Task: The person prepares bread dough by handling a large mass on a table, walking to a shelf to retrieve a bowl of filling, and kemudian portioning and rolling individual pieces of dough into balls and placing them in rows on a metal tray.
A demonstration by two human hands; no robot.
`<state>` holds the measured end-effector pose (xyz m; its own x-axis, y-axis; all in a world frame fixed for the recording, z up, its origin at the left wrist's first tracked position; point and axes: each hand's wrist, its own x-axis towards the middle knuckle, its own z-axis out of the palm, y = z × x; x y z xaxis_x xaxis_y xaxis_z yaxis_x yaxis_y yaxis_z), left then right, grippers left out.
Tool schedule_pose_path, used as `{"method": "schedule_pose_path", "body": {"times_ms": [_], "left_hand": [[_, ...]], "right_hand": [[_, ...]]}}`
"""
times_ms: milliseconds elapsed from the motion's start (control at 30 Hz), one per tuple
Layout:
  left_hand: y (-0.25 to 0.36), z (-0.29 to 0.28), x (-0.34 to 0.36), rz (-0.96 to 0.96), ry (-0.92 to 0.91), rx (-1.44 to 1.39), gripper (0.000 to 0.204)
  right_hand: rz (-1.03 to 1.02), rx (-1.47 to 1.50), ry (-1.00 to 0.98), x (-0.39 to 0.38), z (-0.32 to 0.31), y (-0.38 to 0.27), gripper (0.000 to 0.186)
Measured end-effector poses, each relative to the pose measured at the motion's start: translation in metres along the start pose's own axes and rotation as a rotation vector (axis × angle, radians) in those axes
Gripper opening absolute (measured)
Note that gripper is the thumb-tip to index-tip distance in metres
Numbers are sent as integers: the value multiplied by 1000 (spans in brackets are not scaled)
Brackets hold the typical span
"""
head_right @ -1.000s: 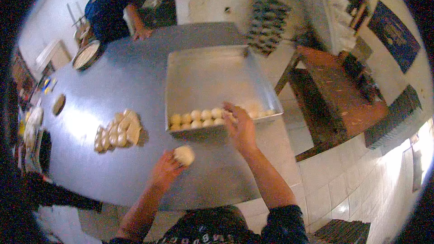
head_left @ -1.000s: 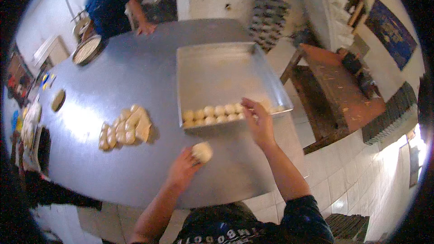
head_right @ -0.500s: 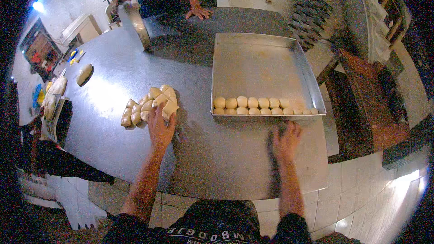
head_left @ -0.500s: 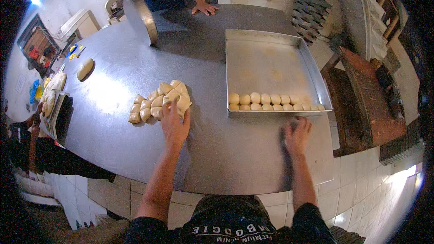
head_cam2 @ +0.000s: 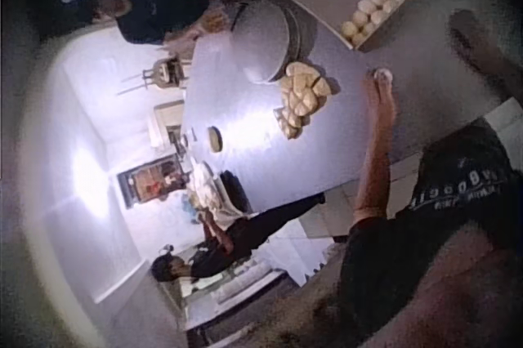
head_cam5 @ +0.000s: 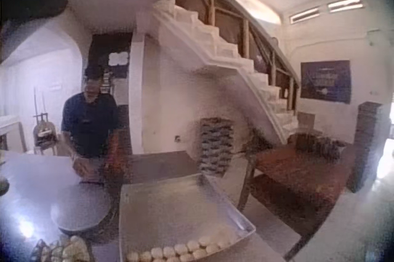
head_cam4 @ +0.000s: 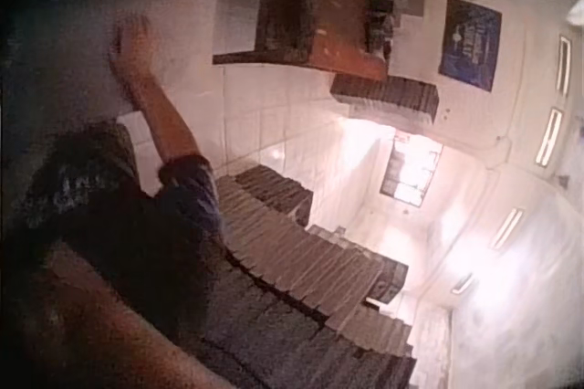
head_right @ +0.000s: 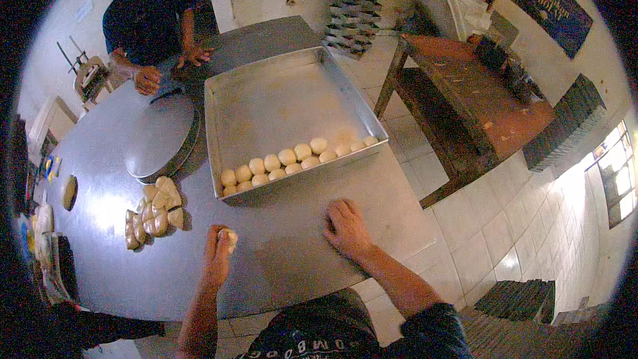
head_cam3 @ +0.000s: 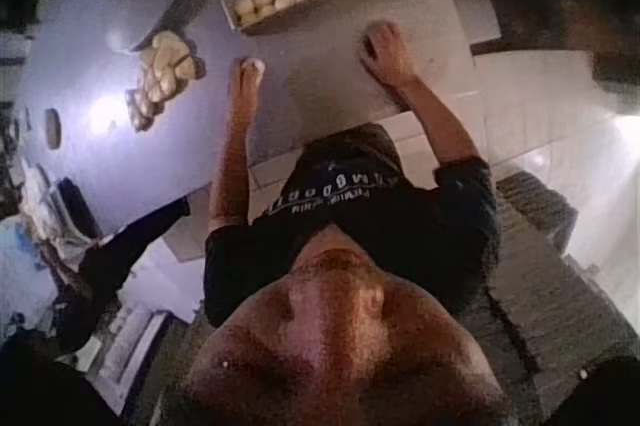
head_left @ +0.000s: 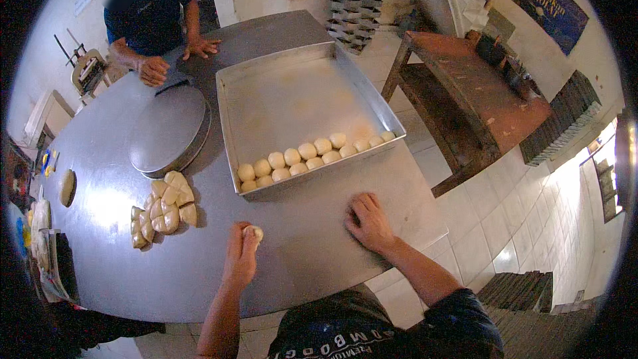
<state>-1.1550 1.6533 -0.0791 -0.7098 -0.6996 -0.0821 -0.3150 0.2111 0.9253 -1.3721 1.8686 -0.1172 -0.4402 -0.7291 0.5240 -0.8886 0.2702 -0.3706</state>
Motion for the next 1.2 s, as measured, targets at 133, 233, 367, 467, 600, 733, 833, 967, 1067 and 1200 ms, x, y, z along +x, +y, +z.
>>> {"method": "schedule_pose_path", "body": {"times_ms": [133,233,367,467,600,733,833,967,1067,1200], "left_hand": [[6,12,-3,-188,-18,-384,14],[3,19,5,-150,8,-323,17],[-34,-16,-6,-187,222,-331,20],[-11,-9,-13,-292,277,-422,19],[0,19,-3,-145,-34,-531,21],[2,14,1,-136,-53,-686,23],[24,21,-13,-166,-140,-505,31],[13,23,-24,-212,-499,-443,33],[-7,-21,-15,-2,-191,112,32],[-52,-78,17,237,562,684,41]], "right_hand": [[346,-254,33,18,-23,74,25],[266,-261,-72,16,-14,48,18],[337,-39,-216,0,-59,47,31],[625,392,127,60,-74,81,25],[462,311,306,145,-60,89,21],[422,107,48,154,-35,64,26],[311,460,-45,113,-26,-36,25],[270,728,-476,34,-4,-90,28],[357,394,-359,-28,-24,-51,40],[156,-345,-337,-9,-20,-30,47]]}}
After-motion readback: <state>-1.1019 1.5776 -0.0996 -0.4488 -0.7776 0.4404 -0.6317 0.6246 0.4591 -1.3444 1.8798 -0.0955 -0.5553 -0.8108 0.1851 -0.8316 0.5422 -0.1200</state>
